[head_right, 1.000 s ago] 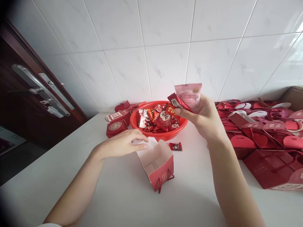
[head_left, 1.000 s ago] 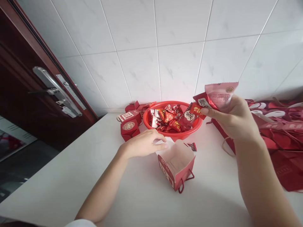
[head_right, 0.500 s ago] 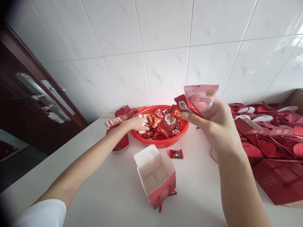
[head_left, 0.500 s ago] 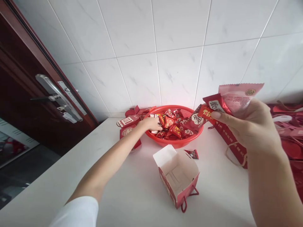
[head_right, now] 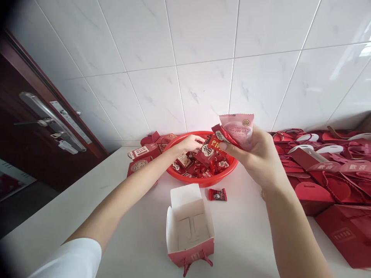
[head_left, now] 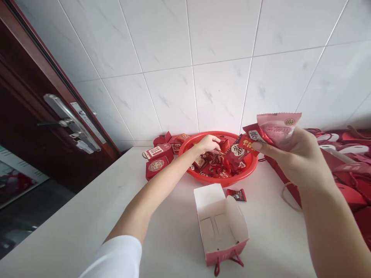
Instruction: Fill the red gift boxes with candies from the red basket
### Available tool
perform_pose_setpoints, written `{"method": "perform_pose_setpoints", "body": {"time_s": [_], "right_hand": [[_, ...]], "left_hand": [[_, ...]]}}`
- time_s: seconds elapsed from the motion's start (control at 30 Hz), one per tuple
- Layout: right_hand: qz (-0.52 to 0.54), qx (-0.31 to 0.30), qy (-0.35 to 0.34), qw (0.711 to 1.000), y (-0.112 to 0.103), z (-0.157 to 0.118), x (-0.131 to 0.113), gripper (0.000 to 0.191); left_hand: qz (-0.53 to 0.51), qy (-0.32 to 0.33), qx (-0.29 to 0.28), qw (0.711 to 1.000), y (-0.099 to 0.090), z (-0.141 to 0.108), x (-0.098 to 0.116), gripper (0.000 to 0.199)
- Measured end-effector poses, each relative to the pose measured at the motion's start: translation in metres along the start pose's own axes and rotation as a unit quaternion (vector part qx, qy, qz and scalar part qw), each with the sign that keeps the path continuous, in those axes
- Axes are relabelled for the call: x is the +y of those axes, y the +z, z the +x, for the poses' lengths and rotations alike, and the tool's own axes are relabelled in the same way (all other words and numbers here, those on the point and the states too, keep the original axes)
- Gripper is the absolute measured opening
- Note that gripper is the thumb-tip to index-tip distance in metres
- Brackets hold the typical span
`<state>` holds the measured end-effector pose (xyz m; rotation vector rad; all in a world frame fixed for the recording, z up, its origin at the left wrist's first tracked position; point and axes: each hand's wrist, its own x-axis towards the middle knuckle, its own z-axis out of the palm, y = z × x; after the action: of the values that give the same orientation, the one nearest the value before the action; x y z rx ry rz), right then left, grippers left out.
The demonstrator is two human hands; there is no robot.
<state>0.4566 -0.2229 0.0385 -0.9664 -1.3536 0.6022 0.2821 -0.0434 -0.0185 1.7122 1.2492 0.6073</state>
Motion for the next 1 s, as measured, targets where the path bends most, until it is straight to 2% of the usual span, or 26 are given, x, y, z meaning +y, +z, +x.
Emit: {"method": "perform_pose_setpoints", "body": {"time_s": [0.13, 0.23, 0.37, 0.43, 0.5, 0.57, 0.63, 0.73, 0.8, 0.93, 1.0], "right_hand": [[-0.005, 0.002, -0.003, 1.000, -0.001, 0.000, 0.002, 0.021], [-0.003, 0.002, -0.009, 1.000, -0.001, 0.001, 0.004, 0.021], [-0.004, -0.001, -0.009, 1.000, -0.002, 0.001, 0.002, 0.021], [-0.005, -0.006, -0.011, 1.000, -0.003, 0.001, -0.002, 0.020], [-0.009, -0.012, -0.013, 1.000, -0.005, 0.000, -0.006, 0.018], [-0.018, -0.012, -0.012, 1.000, -0.006, 0.000, -0.008, 0.018], [-0.017, -0.016, -0.018, 1.000, -0.006, 0.000, -0.008, 0.019], [-0.006, -0.043, -0.036, 0.998, -0.005, -0.002, -0.007, 0.020], [-0.005, -0.064, -0.040, 0.997, -0.002, -0.005, -0.009, 0.022], [-0.027, -0.102, -0.031, 0.994, 0.007, -0.015, -0.016, 0.028], [-0.026, -0.131, -0.034, 0.990, 0.011, -0.020, -0.019, 0.029]], "left_hand": [[-0.026, 0.016, -0.013, 0.999, 0.003, 0.000, -0.002, 0.056], [-0.039, 0.044, -0.028, 0.998, 0.007, -0.003, -0.003, 0.049], [-0.025, 0.024, -0.071, 0.997, 0.001, -0.018, 0.004, 0.047], [-0.009, 0.038, -0.101, 0.994, -0.011, -0.037, 0.010, 0.051], [0.006, 0.096, -0.120, 0.988, -0.026, -0.066, 0.016, 0.051], [0.045, 0.146, -0.134, 0.979, -0.040, -0.102, 0.020, 0.042], [0.122, 0.162, -0.160, 0.966, -0.048, -0.140, 0.020, 0.031], [0.246, 0.108, -0.199, 0.942, -0.045, -0.184, 0.014, 0.036], [0.299, 0.063, -0.194, 0.932, -0.038, -0.198, 0.009, 0.041], [0.356, 0.010, -0.143, 0.923, -0.030, -0.201, 0.000, 0.065], [0.355, 0.011, -0.149, 0.923, -0.029, -0.198, -0.002, 0.075]]}}
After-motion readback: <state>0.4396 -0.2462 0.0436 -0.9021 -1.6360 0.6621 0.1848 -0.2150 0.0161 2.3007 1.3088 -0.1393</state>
